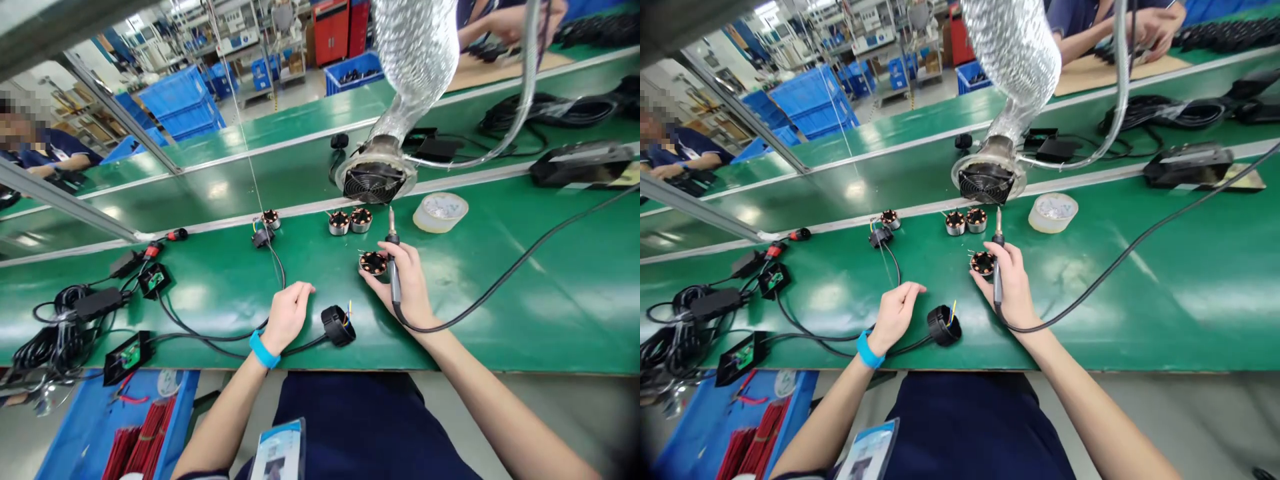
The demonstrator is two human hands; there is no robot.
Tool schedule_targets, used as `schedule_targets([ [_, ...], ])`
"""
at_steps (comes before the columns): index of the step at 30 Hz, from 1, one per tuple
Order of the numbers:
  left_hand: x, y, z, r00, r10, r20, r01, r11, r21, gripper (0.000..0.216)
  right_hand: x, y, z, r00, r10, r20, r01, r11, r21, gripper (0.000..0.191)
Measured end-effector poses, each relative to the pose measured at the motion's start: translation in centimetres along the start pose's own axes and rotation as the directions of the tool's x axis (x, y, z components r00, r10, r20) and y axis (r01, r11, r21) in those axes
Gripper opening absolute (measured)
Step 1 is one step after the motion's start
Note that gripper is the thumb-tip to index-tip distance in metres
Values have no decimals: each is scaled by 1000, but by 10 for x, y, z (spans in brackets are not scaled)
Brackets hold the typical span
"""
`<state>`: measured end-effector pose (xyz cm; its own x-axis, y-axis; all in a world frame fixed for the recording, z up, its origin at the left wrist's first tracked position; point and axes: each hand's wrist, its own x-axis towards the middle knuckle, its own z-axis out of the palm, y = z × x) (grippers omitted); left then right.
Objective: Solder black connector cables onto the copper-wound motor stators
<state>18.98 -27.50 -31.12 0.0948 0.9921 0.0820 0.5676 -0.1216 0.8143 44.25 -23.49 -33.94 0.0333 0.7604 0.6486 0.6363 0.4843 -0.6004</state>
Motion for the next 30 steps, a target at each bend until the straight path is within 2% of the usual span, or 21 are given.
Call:
schedule_targets([
  [6, 0, 28, 1, 998, 48, 48, -43, 995, -95, 31, -6, -20, 19, 996, 11, 93, -18, 997, 70, 57],
  [11, -15, 47, 9, 968, 235, 93, -229, 971, -72, 34, -7, -19, 21, 994, 11, 107, -24, 993, 119, 60],
  [13, -18, 52, 15, 958, 263, 118, -261, 965, -31, 30, -8, -18, 19, 994, 6, 105, -19, 992, 126, 60],
  [17, -14, 54, 21, 973, 181, 146, -181, 983, -13, 18, -9, -21, 9, 999, -25, 41, 20, 993, 114, 54],
  [20, -5, 49, 18, 990, 63, 130, -49, 993, -108, 18, -9, -32, 0, 999, -36, -33, 41, 986, 163, 49],
  [23, 4, 44, 13, 988, -5, 156, 41, 973, -228, 21, -10, -46, -4, 999, -47, -10, 48, 957, 285, 52],
  [26, 9, 43, 12, 982, 22, 188, 21, 974, -225, 18, -11, -58, -3, 998, -46, 45, 24, 910, 414, 49],
  [30, 10, 48, 13, 980, 100, 173, -79, 989, -124, 16, -14, -63, 4, 999, 23, 43, -40, 891, 453, 41],
])
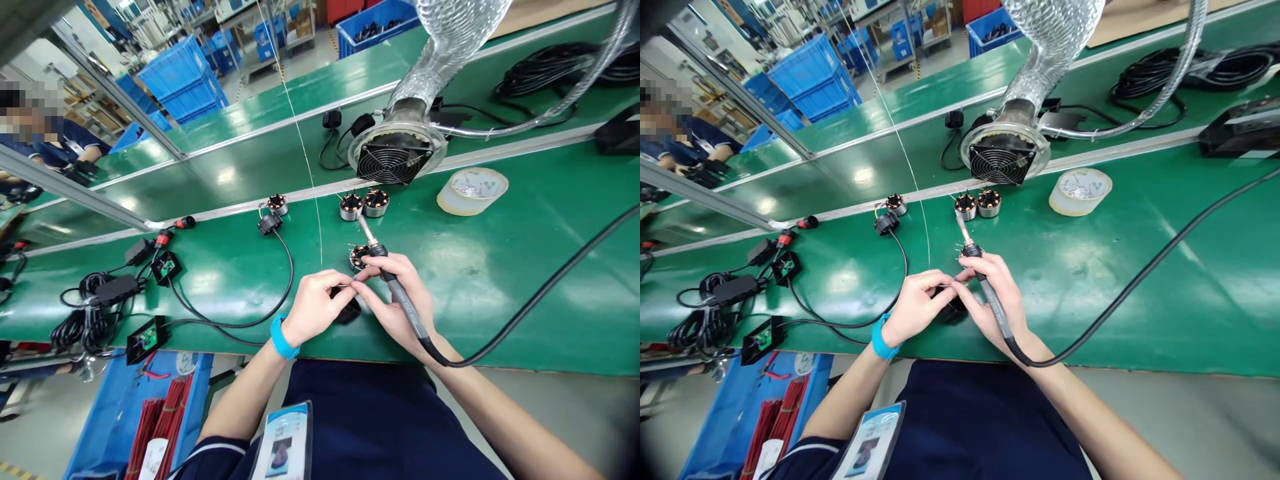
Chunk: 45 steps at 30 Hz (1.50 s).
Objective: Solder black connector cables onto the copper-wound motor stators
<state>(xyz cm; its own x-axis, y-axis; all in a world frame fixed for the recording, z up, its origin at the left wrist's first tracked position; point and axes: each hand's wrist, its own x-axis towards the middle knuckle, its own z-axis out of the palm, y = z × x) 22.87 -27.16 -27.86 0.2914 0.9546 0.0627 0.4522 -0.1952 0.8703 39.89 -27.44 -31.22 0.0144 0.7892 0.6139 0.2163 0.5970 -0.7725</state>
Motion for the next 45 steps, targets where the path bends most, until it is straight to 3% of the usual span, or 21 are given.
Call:
schedule_targets([
  [7, -2, 4, 2, 999, 28, -22, -27, 997, 76, 12, -10, 8, 5, 958, 284, -32, -273, 943, 190, 35],
  [12, -6, 2, 7, 986, 95, -134, -61, 969, 241, 5, -11, 7, 11, 922, 381, -66, -356, 903, 243, 35],
  [16, -8, 2, 4, 981, 141, -135, -99, 955, 279, 13, -6, 3, 14, 929, 364, -71, -336, 906, 256, 33],
  [22, -6, -13, -8, 990, -38, -139, 52, 994, 99, 29, 7, -3, 14, 948, 315, -45, -287, 908, 306, 32],
  [25, -4, -21, -10, 987, -63, -145, 66, 998, 16, 35, 11, -7, 15, 942, 335, -33, -305, 891, 337, 34],
  [29, -3, -17, -9, 976, 41, -214, -25, 997, 77, 32, 11, -8, 15, 939, 342, -26, -311, 881, 356, 41],
  [33, -5, 2, -11, 978, 164, -133, -158, 986, 54, 23, 6, -9, 12, 938, 343, -51, -312, 898, 310, 35],
  [36, -1, 4, -14, 999, 22, -38, -26, 993, -119, 27, 4, -7, 8, 935, 350, -59, -318, 900, 297, 33],
  [38, 5, -3, -18, 989, -138, 46, 146, 951, -274, 31, 4, -4, 6, 939, 341, -39, -315, 903, 292, 33],
  [40, 10, -11, -24, 973, -200, 114, 228, 906, -357, 38, 6, -2, 5, 943, 331, -24, -311, 907, 284, 33],
  [45, 24, -15, -36, 991, -105, 83, 123, 959, -256, 31, 13, -3, 5, 951, 309, -12, -293, 914, 280, 32],
])
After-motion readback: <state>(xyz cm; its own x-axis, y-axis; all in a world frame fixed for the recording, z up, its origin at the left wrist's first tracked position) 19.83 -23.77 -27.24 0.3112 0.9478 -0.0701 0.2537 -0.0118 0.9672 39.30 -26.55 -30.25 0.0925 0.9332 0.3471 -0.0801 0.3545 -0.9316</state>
